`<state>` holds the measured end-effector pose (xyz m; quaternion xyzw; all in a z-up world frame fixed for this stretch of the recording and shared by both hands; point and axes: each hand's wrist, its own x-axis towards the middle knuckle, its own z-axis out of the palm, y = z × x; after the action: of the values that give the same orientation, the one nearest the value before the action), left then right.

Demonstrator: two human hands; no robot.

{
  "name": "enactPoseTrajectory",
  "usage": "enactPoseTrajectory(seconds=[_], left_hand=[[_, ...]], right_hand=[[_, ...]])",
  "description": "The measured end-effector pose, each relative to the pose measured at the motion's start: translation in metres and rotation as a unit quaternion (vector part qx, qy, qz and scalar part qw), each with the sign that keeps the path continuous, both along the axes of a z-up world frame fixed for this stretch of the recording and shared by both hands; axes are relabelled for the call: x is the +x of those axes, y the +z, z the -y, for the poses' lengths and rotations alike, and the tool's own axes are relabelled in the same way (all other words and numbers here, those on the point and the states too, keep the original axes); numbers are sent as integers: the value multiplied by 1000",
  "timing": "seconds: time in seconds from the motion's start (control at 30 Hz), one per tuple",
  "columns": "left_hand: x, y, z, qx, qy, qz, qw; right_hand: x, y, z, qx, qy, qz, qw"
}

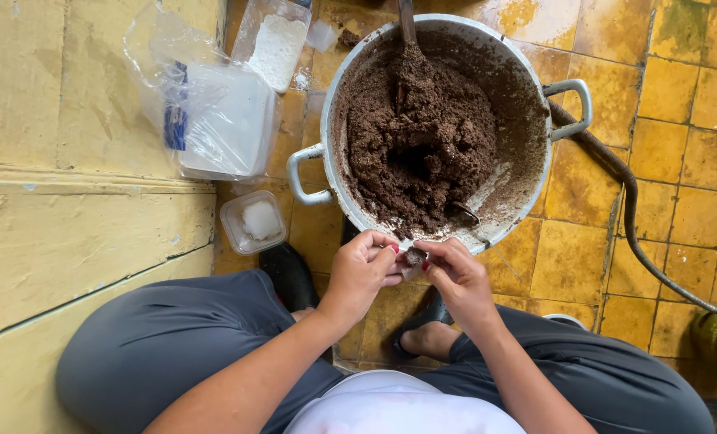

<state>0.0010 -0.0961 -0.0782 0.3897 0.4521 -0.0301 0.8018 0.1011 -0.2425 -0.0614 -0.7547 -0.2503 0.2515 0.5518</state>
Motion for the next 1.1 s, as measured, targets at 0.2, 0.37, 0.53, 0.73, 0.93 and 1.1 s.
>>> enactPoseTrajectory(seconds=[0.2, 0.37, 0.53, 0.73, 0.93, 1.1], left_hand=[[2, 11, -3, 14, -2, 8, 1000], [3, 21, -7, 5, 9, 21, 1000], [3, 28, -12, -53, 36, 61, 996], [0, 27, -6, -94, 35, 113, 988], [-2, 35, -5, -110, 7, 172, 979], [2, 62, -7, -105, -3, 196, 975]], right_hand=[[-3, 4, -4, -2, 31, 111, 993], [-3, 1, -2, -26, 48, 174, 983], [0, 4, -2, -20, 38, 21, 999], [-7, 16, -8, 92, -68, -283, 952], [-8, 16, 1, 138, -75, -355, 922], [-6, 21, 5, 157, -51, -357, 919]])
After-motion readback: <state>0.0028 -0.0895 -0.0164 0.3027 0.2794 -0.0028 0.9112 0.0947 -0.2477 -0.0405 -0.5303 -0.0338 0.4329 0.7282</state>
